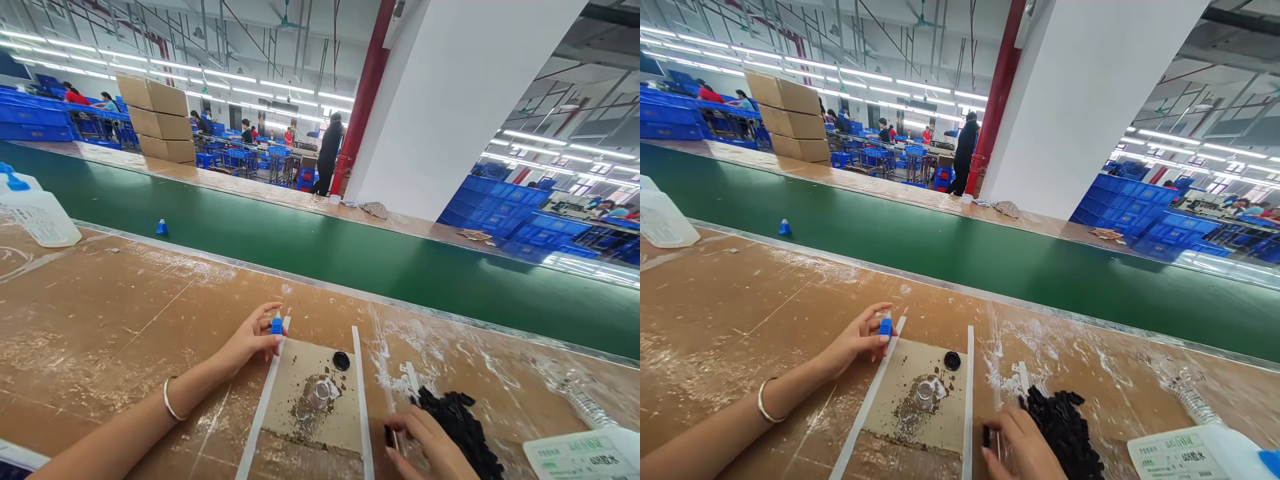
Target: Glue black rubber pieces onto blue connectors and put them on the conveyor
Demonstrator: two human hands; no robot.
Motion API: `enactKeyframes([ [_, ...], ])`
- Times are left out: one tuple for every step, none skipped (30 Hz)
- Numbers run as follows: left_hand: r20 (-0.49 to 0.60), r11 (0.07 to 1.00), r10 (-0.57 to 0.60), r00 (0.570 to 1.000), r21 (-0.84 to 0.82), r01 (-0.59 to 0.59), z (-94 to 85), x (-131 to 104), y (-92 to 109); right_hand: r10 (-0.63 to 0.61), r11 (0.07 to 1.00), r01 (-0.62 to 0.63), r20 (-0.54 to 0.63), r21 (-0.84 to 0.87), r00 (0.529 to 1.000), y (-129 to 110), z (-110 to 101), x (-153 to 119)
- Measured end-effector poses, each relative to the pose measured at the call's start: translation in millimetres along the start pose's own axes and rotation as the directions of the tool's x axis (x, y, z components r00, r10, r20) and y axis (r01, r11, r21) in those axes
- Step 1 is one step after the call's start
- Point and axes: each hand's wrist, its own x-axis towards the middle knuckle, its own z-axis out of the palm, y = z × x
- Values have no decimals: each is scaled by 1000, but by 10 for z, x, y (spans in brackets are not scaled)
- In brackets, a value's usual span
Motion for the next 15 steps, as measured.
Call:
enactKeyframes([
  [26, 1000, -3, 1000, -14, 4, 33, -20, -16, -57, 998, 56, 11, 20, 998, -126, 10, 112],
  [45, 1000, -9, 999, -23, 11, 56, -34, -34, -95, 995, 95, 6, 29, 995, -248, 29, 227],
  [54, 999, -18, 998, -28, 20, 69, -44, -55, -123, 992, 122, 14, 26, 992, -360, 55, 339],
  [56, 999, -29, 998, -30, 30, 75, -50, -76, -140, 990, 140, 27, 19, 990, -455, 85, 443],
  [52, 999, -41, 998, -34, 43, 76, -52, -96, -148, 989, 148, 40, 8, 988, -531, 115, 535],
  [48, 998, -54, 997, -41, 56, 75, -52, -112, -153, 988, 153, 62, -4, 986, -588, 144, 612],
  [44, 997, -63, 997, -52, 65, 74, -52, -123, -153, 988, 155, 78, -16, 985, -626, 168, 675],
  [42, 995, -70, 997, -61, 72, 74, -51, -128, -152, 988, 155, 92, -26, 984, -649, 187, 725],
  [39, 995, -73, 997, -69, 75, 75, -51, -127, -153, 987, 158, 103, -35, 983, -661, 200, 763],
  [36, 995, -72, 997, -71, 75, 79, -52, -121, -154, 986, 160, 113, -43, 982, -666, 208, 792],
  [34, 995, -67, 997, -68, 70, 84, -53, -112, -154, 986, 161, 123, -50, 980, -668, 212, 814],
  [36, 996, -59, 998, -63, 62, 89, -54, -101, -154, 985, 163, 133, -58, 979, -667, 213, 831],
  [42, 997, -52, 998, -60, 54, 94, -55, -91, -153, 984, 163, 142, -67, 978, -666, 214, 843],
  [51, 997, -46, 998, -66, 49, 97, -55, -85, -152, 983, 165, 155, -76, 976, -664, 215, 853],
  [62, 996, -41, 997, -76, 46, 99, -55, -82, -150, 983, 166, 166, -83, 975, -661, 216, 860],
])
